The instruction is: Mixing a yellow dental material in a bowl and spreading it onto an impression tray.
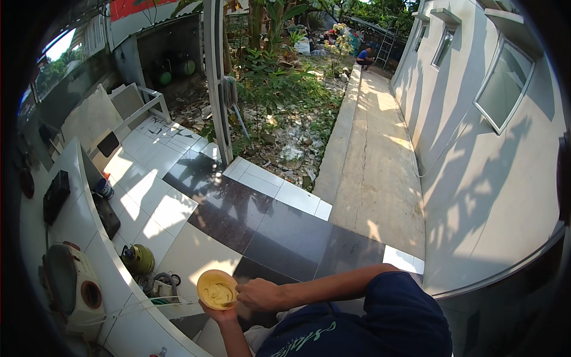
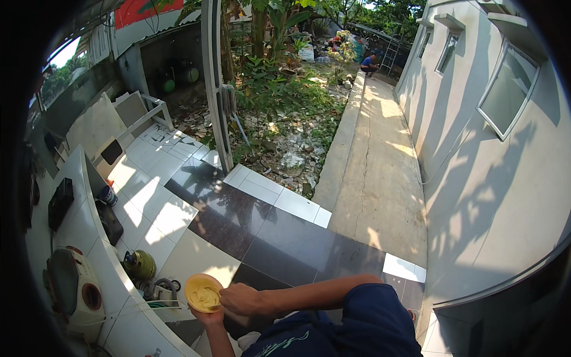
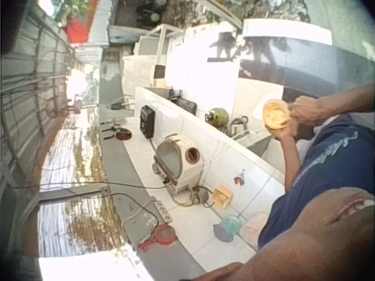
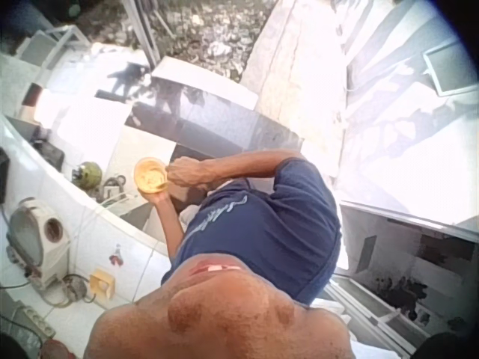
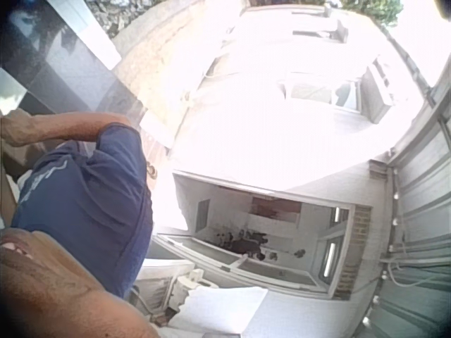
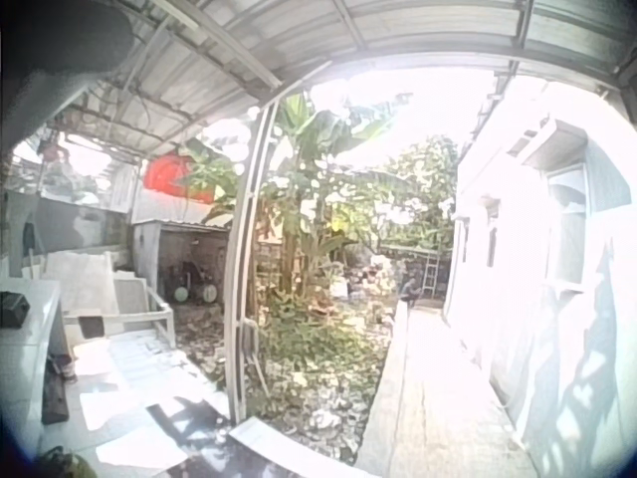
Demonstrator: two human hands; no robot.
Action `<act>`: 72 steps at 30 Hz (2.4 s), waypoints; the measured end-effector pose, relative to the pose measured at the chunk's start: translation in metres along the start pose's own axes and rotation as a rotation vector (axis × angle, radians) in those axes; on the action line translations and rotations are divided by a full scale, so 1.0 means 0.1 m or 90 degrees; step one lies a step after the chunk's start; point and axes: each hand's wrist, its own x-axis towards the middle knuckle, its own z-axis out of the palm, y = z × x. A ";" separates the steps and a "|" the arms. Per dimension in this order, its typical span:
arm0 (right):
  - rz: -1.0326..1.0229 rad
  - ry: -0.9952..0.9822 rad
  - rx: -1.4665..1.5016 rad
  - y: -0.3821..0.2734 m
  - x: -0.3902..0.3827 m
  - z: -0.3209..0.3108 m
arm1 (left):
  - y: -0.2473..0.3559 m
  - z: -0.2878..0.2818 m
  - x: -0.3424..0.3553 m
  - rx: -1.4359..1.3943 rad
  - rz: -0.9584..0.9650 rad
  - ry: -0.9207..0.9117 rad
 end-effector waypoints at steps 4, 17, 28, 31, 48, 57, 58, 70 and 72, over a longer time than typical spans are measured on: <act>0.000 0.076 -0.135 0.17 0.51 -0.17 | 0.11 0.42 -0.10 -0.053 -0.061 -0.009; -0.486 -0.021 -0.473 -0.12 1.00 -1.08 | 0.27 0.83 -0.05 -0.087 -0.212 0.008; 0.097 -0.127 -0.076 0.28 0.62 -0.36 | 0.15 0.69 -0.04 -0.091 0.062 0.065; 0.165 -0.106 0.019 -0.07 0.54 -0.11 | 0.15 0.57 0.10 -0.108 0.139 0.053; -0.223 -0.089 -0.361 -0.18 0.90 -0.98 | 0.53 0.91 -0.04 -0.078 0.061 -0.107; -0.530 -0.028 -0.513 -0.68 0.82 -1.43 | 1.06 1.34 -0.04 0.219 -0.152 -0.075; -0.522 -0.024 -0.516 -0.77 0.85 -1.49 | 1.10 1.36 -0.03 0.244 -0.223 -0.078; -0.164 -0.088 -0.419 -0.52 1.37 -1.73 | 1.44 1.49 0.02 0.333 -0.139 -0.111; -0.065 -0.104 -0.314 -0.54 1.22 -1.55 | 1.47 1.52 0.05 0.257 -0.075 -0.129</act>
